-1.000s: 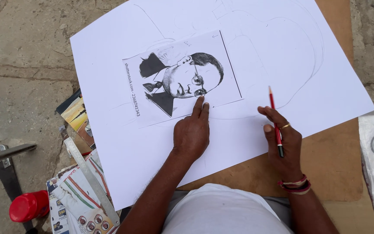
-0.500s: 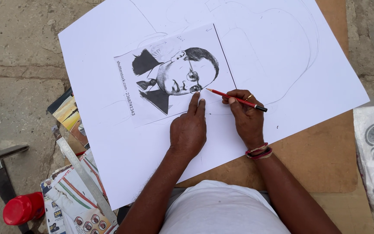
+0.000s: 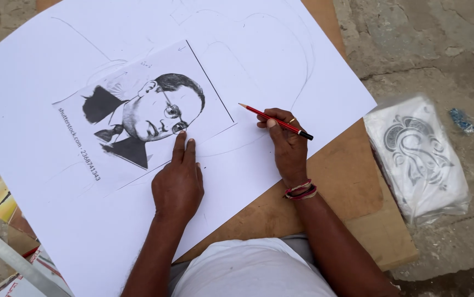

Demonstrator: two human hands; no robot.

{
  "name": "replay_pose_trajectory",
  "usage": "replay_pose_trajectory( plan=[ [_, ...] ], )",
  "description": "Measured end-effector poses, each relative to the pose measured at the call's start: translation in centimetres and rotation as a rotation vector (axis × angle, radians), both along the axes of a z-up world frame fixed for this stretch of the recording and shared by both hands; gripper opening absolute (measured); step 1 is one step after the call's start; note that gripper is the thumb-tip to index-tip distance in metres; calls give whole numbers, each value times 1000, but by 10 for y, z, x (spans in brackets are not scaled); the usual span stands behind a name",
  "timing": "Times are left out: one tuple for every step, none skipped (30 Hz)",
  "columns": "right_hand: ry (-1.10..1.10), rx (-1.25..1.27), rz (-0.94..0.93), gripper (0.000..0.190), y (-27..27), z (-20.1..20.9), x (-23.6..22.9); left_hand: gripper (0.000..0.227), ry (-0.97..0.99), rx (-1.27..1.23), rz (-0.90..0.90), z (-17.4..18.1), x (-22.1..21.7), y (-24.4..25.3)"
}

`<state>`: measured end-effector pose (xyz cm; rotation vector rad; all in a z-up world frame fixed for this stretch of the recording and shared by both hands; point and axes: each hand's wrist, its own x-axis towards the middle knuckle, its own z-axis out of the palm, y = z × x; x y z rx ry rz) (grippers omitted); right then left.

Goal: Drawing a portrait using a pencil and eraser on a large sheet of paper.

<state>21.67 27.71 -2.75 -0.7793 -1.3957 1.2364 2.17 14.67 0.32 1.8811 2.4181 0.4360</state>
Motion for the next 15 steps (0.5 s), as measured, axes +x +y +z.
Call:
replay_pose_trajectory(
  plan=[
    [56,-25,-45,23,2,2,13,50,30,-2,7,0,-2,-1],
    [54,-24,-47,23,10,-2,32,50,29,-1,6,-1,-2,-1],
    [92,-6,-134,21,17,-6,51,48,36,-21,24,-1,-2,-1],
    [132,11,-219,18,24,-11,69,46,46,-42,45,-1,-3,-2],
    [133,11,-218,18,29,-16,78,46,47,-42,46,-1,-3,-2],
    [148,17,-246,17,34,-21,89,46,50,-35,42,-2,-3,-2],
    [162,24,-274,16,39,-27,100,47,53,-27,38,-3,-2,-1],
    [165,22,-277,16,40,-27,101,47,56,-29,35,-3,-1,0],
    [171,24,-258,15,40,-27,102,48,61,-33,34,-3,-1,0],
    [180,24,-236,14,39,-28,101,49,69,-40,36,-2,-2,0],
    [185,20,-238,14,36,-27,100,49,75,-43,35,-2,-1,-1],
    [161,28,-216,13,33,-26,97,48,78,-38,38,-2,-1,-1],
    [136,37,-194,12,30,-24,95,48,81,-33,40,-1,-1,-1],
    [142,35,-199,12,28,-25,95,48,88,-34,36,0,-1,-1],
    [122,34,-183,11,26,-26,94,48,78,-56,45,2,0,-1]
  ],
)
